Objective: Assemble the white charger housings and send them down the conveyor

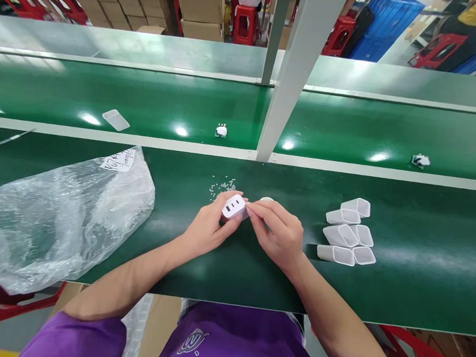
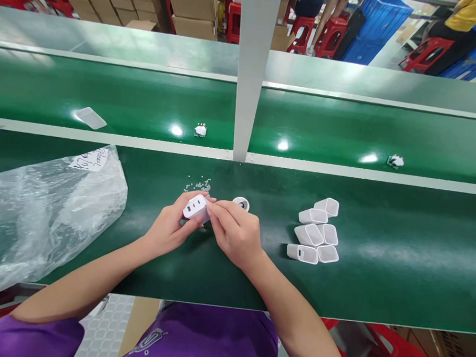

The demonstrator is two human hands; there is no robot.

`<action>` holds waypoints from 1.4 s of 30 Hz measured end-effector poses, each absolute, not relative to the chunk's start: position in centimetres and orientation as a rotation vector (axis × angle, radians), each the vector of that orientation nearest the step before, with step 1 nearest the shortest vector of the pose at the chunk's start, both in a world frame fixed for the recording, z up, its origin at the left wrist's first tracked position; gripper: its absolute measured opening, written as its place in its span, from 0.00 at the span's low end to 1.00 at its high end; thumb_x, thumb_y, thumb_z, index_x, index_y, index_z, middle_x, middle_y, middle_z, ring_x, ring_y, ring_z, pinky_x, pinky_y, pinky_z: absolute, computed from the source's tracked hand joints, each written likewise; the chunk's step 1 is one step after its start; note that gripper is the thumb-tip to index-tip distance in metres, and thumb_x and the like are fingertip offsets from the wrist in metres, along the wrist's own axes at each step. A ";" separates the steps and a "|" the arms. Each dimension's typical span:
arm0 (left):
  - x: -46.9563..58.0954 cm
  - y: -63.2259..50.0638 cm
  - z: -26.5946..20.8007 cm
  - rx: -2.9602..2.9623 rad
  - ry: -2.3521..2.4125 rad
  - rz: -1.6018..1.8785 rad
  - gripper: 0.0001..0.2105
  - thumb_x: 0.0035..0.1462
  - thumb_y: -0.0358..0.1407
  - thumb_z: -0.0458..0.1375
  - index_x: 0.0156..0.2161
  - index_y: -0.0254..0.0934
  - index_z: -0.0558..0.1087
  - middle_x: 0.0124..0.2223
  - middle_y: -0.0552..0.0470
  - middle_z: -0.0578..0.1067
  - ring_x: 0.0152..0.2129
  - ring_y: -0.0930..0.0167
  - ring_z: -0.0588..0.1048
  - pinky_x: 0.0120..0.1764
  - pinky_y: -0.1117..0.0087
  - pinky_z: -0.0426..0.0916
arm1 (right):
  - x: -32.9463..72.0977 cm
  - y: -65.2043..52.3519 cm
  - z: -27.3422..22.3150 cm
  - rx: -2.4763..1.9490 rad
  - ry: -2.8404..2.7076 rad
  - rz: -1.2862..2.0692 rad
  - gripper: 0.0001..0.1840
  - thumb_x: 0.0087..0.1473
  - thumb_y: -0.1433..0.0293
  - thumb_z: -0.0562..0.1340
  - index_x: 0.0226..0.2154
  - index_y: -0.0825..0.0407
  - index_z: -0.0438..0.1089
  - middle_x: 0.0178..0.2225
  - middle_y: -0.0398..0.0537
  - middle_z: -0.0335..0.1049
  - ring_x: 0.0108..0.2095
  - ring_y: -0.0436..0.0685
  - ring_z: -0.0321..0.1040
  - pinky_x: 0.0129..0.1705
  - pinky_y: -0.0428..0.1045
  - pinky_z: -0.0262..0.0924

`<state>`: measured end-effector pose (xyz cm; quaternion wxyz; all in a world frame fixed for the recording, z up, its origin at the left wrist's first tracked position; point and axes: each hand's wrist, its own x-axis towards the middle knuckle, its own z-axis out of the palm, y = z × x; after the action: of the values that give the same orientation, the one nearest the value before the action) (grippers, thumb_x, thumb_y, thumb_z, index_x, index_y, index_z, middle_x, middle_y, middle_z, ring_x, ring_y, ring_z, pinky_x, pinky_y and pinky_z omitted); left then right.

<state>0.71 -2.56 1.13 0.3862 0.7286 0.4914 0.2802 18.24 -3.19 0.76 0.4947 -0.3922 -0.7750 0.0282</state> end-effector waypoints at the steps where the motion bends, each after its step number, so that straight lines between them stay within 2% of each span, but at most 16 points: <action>1: 0.7 -2.6 1.1 1.857 1.258 0.707 0.19 0.61 0.43 0.51 0.55 0.38 0.63 0.52 0.47 0.76 0.27 0.73 0.78 0.34 0.71 0.73 | 18.2 -3.2 0.7 -0.954 -1.882 0.057 0.10 0.57 0.80 0.61 0.39 0.53 0.74 0.34 0.50 0.78 0.34 0.52 0.75 0.37 0.44 0.70; 7: 0.7 -2.5 0.7 1.999 1.329 0.703 0.20 0.62 0.45 0.51 0.54 0.38 0.66 0.52 0.48 0.76 0.31 0.72 0.79 0.35 0.71 0.74 | 18.3 -3.1 0.6 -0.973 -1.883 0.023 0.09 0.57 0.80 0.61 0.38 0.54 0.74 0.33 0.50 0.78 0.34 0.52 0.75 0.35 0.44 0.69; 12: 0.3 -2.4 -0.1 2.287 1.298 0.826 0.19 0.64 0.43 0.53 0.55 0.36 0.66 0.54 0.44 0.76 0.42 0.67 0.80 0.41 0.69 0.75 | 18.0 -3.1 0.5 -0.996 -1.855 0.027 0.09 0.55 0.81 0.62 0.37 0.55 0.74 0.32 0.50 0.77 0.32 0.51 0.74 0.33 0.44 0.68; 15: 0.2 -2.3 -0.6 2.439 1.266 0.917 0.20 0.65 0.43 0.53 0.57 0.35 0.64 0.53 0.42 0.77 0.46 0.66 0.79 0.46 0.68 0.75 | 17.5 -3.4 0.3 -1.020 -1.786 0.064 0.10 0.56 0.81 0.62 0.38 0.54 0.74 0.32 0.49 0.77 0.32 0.51 0.73 0.35 0.44 0.69; 22: 0.3 -2.4 -1.1 2.568 1.391 1.009 0.22 0.65 0.42 0.52 0.60 0.34 0.61 0.48 0.42 0.79 0.40 0.66 0.81 0.42 0.69 0.76 | 16.4 -4.1 -0.4 -1.044 -1.744 0.153 0.19 0.58 0.79 0.59 0.50 0.50 0.73 0.37 0.49 0.76 0.35 0.52 0.75 0.37 0.46 0.71; 26: 0.4 -2.5 -0.8 2.472 1.417 0.946 0.21 0.65 0.43 0.53 0.58 0.33 0.63 0.49 0.40 0.79 0.40 0.66 0.81 0.42 0.69 0.75 | 16.4 -4.0 -0.6 -1.018 -1.748 0.155 0.21 0.58 0.80 0.59 0.52 0.50 0.72 0.37 0.51 0.76 0.35 0.53 0.75 0.37 0.47 0.71; 29: 0.3 -2.3 0.2 2.223 1.372 0.879 0.21 0.64 0.45 0.52 0.57 0.36 0.64 0.52 0.42 0.78 0.42 0.66 0.80 0.45 0.67 0.74 | 16.7 -3.8 -0.2 -1.011 -1.709 0.342 0.19 0.59 0.78 0.59 0.50 0.48 0.73 0.38 0.49 0.76 0.37 0.52 0.74 0.39 0.48 0.72; 31: 0.2 -2.1 0.8 2.018 1.322 0.845 0.21 0.63 0.45 0.52 0.57 0.37 0.64 0.52 0.45 0.77 0.38 0.68 0.79 0.42 0.68 0.74 | 17.0 -3.8 0.2 -1.011 -1.657 0.561 0.16 0.60 0.75 0.59 0.48 0.46 0.75 0.39 0.48 0.76 0.37 0.52 0.74 0.39 0.48 0.73; 34: 0.0 -1.9 1.3 1.816 1.237 0.836 0.19 0.62 0.42 0.51 0.56 0.37 0.66 0.47 0.48 0.78 0.32 0.71 0.78 0.36 0.70 0.74 | 17.2 -3.7 0.6 -1.005 -1.538 0.878 0.13 0.59 0.72 0.60 0.44 0.47 0.77 0.39 0.48 0.74 0.35 0.51 0.73 0.34 0.46 0.73; 37: -0.1 -1.8 1.1 1.685 1.139 0.846 0.18 0.60 0.40 0.49 0.52 0.38 0.68 0.45 0.50 0.76 0.30 0.71 0.76 0.30 0.72 0.73 | 17.3 -3.5 0.6 -0.991 -1.440 1.068 0.10 0.58 0.70 0.61 0.41 0.47 0.78 0.37 0.47 0.73 0.32 0.50 0.71 0.31 0.45 0.72; 39: -0.2 -1.8 0.7 1.647 1.090 0.857 0.16 0.59 0.42 0.50 0.49 0.38 0.69 0.43 0.50 0.75 0.28 0.72 0.75 0.28 0.72 0.71 | 17.3 -3.4 0.5 -0.968 -1.393 1.162 0.09 0.57 0.68 0.63 0.40 0.47 0.77 0.35 0.45 0.71 0.31 0.49 0.70 0.28 0.44 0.71; 42: -0.2 -1.7 0.4 1.672 1.103 0.881 0.15 0.57 0.46 0.53 0.42 0.37 0.68 0.34 0.53 0.75 0.24 0.72 0.72 0.26 0.73 0.67 | 17.2 -3.2 0.5 -0.909 -1.327 1.299 0.09 0.56 0.66 0.65 0.41 0.47 0.77 0.32 0.42 0.68 0.29 0.47 0.68 0.27 0.43 0.70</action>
<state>-0.23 -1.71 0.43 0.4587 0.6790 0.4478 0.3578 17.21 -3.23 0.48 0.5114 -0.3779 -0.5516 0.5397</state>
